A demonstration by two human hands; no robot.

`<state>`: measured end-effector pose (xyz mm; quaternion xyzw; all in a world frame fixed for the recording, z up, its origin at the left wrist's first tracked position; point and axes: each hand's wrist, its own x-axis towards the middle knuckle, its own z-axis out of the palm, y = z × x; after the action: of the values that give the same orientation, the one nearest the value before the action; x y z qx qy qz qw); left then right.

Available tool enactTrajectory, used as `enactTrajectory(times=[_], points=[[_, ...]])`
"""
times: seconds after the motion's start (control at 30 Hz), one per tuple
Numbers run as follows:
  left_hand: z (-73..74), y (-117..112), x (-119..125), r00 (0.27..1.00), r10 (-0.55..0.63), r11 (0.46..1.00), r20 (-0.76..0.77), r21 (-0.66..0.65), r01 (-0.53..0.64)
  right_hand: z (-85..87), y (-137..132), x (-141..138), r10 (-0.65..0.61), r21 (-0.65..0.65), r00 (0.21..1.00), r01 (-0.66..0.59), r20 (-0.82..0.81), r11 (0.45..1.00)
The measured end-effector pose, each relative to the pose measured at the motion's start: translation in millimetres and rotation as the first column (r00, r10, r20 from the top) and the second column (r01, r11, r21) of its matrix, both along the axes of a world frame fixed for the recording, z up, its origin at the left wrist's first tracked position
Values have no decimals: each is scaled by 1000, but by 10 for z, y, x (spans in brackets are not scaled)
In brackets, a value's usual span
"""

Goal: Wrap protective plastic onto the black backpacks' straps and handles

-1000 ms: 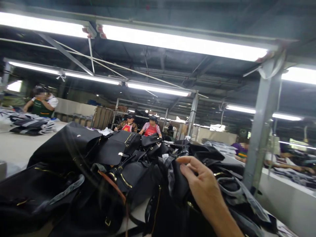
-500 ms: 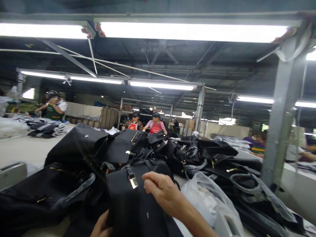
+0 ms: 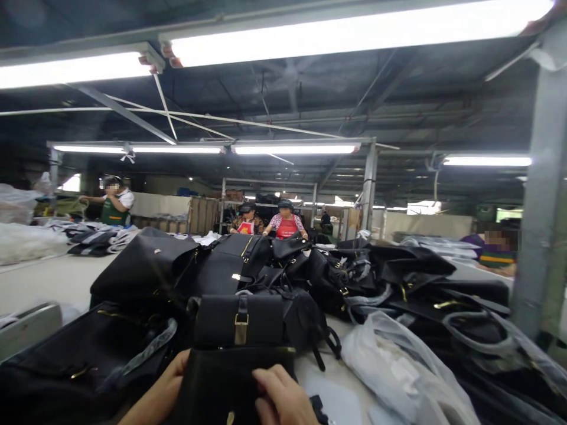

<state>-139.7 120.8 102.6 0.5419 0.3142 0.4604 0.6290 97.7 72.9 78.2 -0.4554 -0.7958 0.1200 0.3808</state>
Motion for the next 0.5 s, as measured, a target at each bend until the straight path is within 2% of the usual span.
enactTrajectory(times=[0.07, 0.13, 0.23, 0.3, 0.37, 0.5], points=[[-15, -18, -2, 1000, -14, 1000, -20, -4, 14, 225, -24, -13, -50, 65, 990, 59, -134, 996], [-22, -24, -5, 999, -33, 999, -37, -15, 33, 501, -32, -19, -129, 78, 967, 149, -219, 986], [-16, -21, -13, 999, -34, 999, -40, -10, 34, 810, 19, -56, -223, 7, 959, 228, -174, 974], [-11, -25, -19, 999, -26, 1000, -43, 8, 27, 881, 81, -113, -233, -94, 963, 221, -134, 971], [-11, -39, -24, 998, -28, 999, -54, 30, 30, 875, 143, -195, -232, -165, 964, 209, -128, 964], [-25, -54, -29, 994, -82, 995, -68, 59, 86, 847, 238, -344, -212, -261, 956, 156, -201, 953]])
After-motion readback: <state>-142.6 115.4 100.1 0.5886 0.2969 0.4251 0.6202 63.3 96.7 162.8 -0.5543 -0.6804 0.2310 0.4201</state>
